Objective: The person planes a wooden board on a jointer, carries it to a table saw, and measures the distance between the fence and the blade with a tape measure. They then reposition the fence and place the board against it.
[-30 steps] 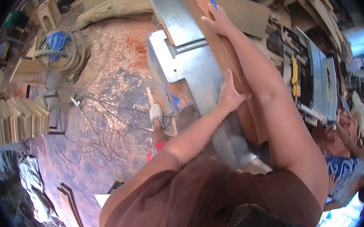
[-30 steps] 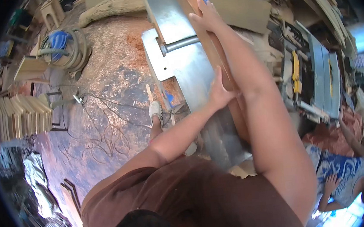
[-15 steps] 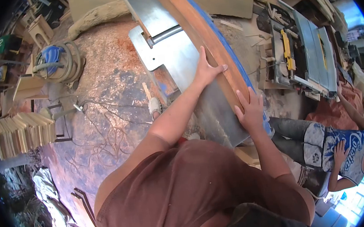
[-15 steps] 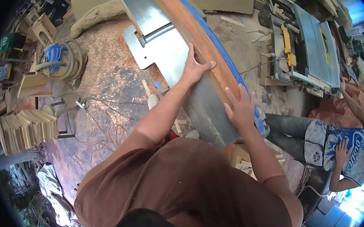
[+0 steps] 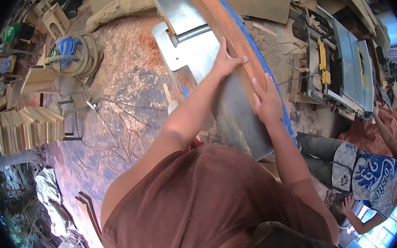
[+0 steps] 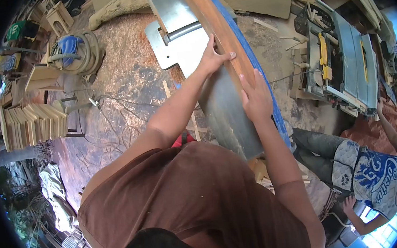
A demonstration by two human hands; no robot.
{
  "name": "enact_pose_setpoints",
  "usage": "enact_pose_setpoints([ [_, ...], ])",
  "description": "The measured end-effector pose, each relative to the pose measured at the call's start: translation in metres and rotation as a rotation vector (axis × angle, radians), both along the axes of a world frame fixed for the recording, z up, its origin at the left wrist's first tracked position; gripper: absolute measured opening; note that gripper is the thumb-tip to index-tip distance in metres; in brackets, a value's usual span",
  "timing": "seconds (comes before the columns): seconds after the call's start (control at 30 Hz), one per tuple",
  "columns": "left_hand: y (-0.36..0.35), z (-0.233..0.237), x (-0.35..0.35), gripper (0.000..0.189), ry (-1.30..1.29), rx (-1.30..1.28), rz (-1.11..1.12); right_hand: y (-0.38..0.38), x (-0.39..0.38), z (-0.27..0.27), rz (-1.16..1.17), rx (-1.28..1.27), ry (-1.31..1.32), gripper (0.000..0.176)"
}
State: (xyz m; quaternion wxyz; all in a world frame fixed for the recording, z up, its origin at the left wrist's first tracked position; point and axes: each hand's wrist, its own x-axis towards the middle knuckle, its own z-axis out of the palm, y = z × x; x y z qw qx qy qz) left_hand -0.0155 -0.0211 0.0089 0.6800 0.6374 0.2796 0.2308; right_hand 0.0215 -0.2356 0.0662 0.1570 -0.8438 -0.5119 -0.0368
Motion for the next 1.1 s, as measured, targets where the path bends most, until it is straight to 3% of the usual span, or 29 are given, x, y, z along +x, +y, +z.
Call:
enact_pose_setpoints([
  [0.2, 0.028, -0.003, 0.011, 0.115, -0.043, -0.080, 0.037, 0.038, 0.010, -0.005, 0.011, 0.015, -0.051, 0.055],
  [0.27, 0.030, -0.027, 0.021, 0.095, -0.158, -0.083, 0.129, 0.051, 0.012, -0.006, 0.001, 0.032, -0.056, 0.055],
  [0.4, 0.022, -0.023, 0.017, 0.082, -0.104, -0.182, 0.101, 0.074, 0.019, -0.007, 0.021, 0.040, -0.072, 0.055],
  [0.67, -0.023, -0.040, 0.000, 0.071, -0.094, -0.333, -0.016, 0.124, 0.031, -0.019, -0.052, 0.029, -0.029, 0.052],
  [0.77, -0.028, 0.007, -0.030, 0.065, -0.126, -0.361, -0.143, 0.139, 0.038, -0.017, -0.030, -0.012, -0.060, 0.052],
  [0.87, -0.034, 0.010, -0.040, 0.062, -0.074, -0.420, -0.079, 0.160, 0.043, -0.019, -0.020, -0.006, -0.085, 0.053],
  [0.97, -0.035, -0.012, -0.048, 0.074, -0.062, -0.418, -0.237, 0.181, 0.046, -0.018, -0.029, 0.011, -0.090, 0.054],
  [1.1, -0.046, -0.019, -0.070, 0.070, 0.048, -0.378, -0.247, 0.209, 0.058, -0.026, 0.020, 0.052, -0.108, 0.054],
])
